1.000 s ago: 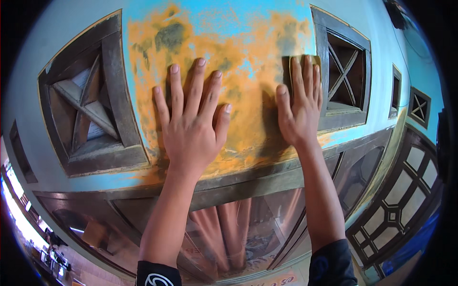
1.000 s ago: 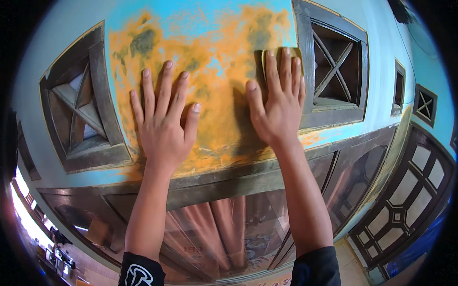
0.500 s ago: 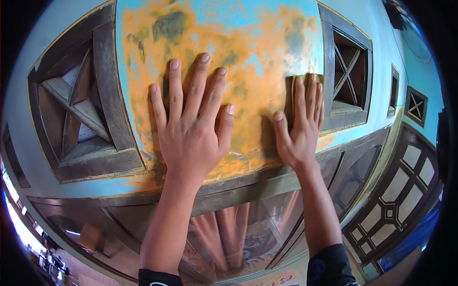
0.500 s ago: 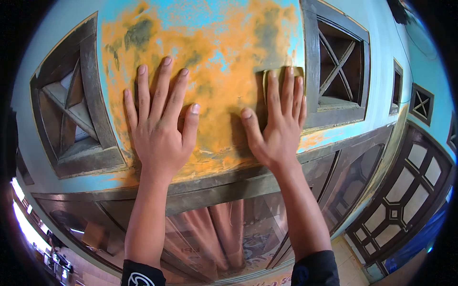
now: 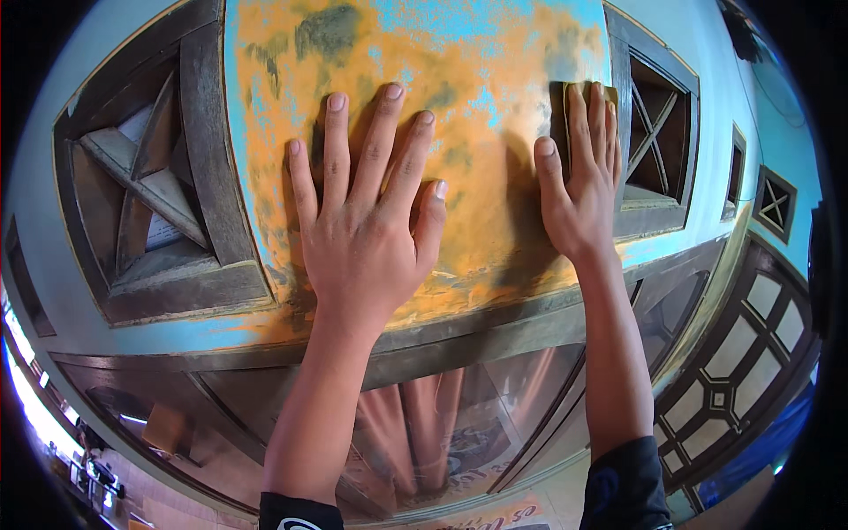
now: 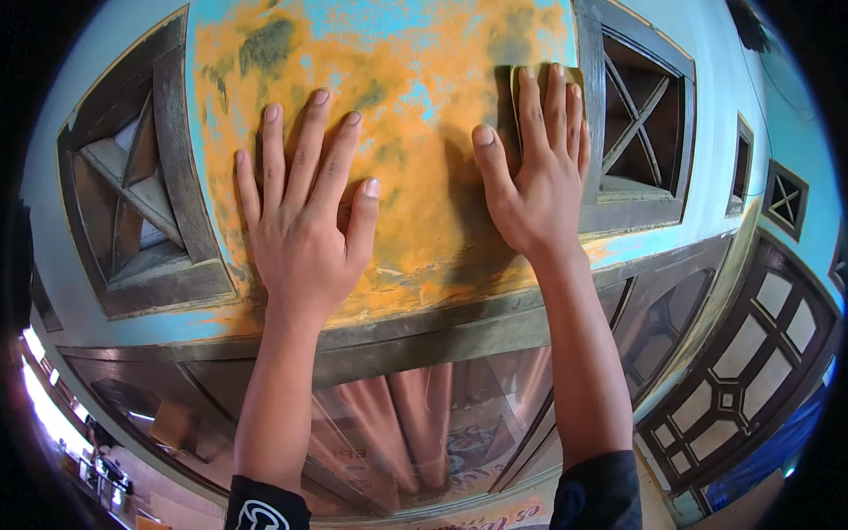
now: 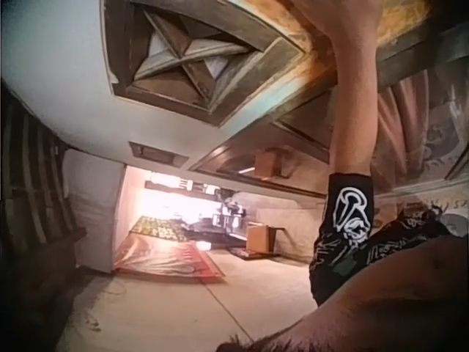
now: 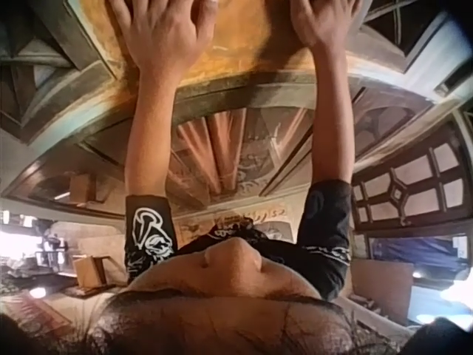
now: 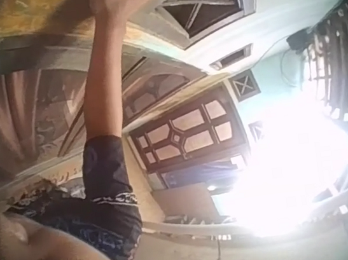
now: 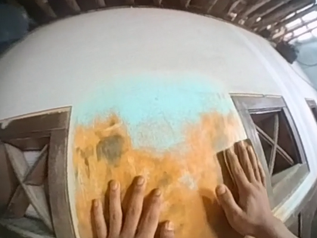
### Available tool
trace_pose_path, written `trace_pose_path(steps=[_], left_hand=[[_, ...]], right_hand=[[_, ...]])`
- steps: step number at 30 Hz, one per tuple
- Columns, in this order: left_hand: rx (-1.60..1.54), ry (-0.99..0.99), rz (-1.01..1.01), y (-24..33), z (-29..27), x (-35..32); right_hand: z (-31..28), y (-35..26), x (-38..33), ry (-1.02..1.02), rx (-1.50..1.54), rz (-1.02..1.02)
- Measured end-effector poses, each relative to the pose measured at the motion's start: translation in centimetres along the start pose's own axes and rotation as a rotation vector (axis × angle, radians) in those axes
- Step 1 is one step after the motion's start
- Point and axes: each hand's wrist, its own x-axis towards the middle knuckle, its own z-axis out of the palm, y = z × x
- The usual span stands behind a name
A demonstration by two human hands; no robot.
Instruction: Sand the surface of a wooden furniture piece using sandpaper.
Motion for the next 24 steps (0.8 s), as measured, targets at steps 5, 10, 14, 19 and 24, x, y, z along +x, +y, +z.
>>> trace_pose_path(steps=[5,10,14,19,24], left_hand=[[0.044,-0.019,-0.014,-1.2,-0.1,-0.7],[-0.088,0.006,0.05,-2.3,-0.6,0.0],[-0.027,0.02,0.041,-4.6,-1.5,-0.8],[0.004,0.023,0.011,-4.1,-1.2,-1.0],[0.001,0.027,0.004,-4.0,-1.2,-1.0]], right_hand=[[1.5,-3.8,-6.9,-0.098,0.016,-0.042],[0.5,1.0,0.5,0.036,-0.013,-0.021],[1.1,-3.4,-2.9,-0.025,-0.024,-0.114],[0.9,-1.3,-0.4,-0.033,-0.014,-0.256],[1.4,-4.6,-2.0,-0.056,-0.023,-0.205]])
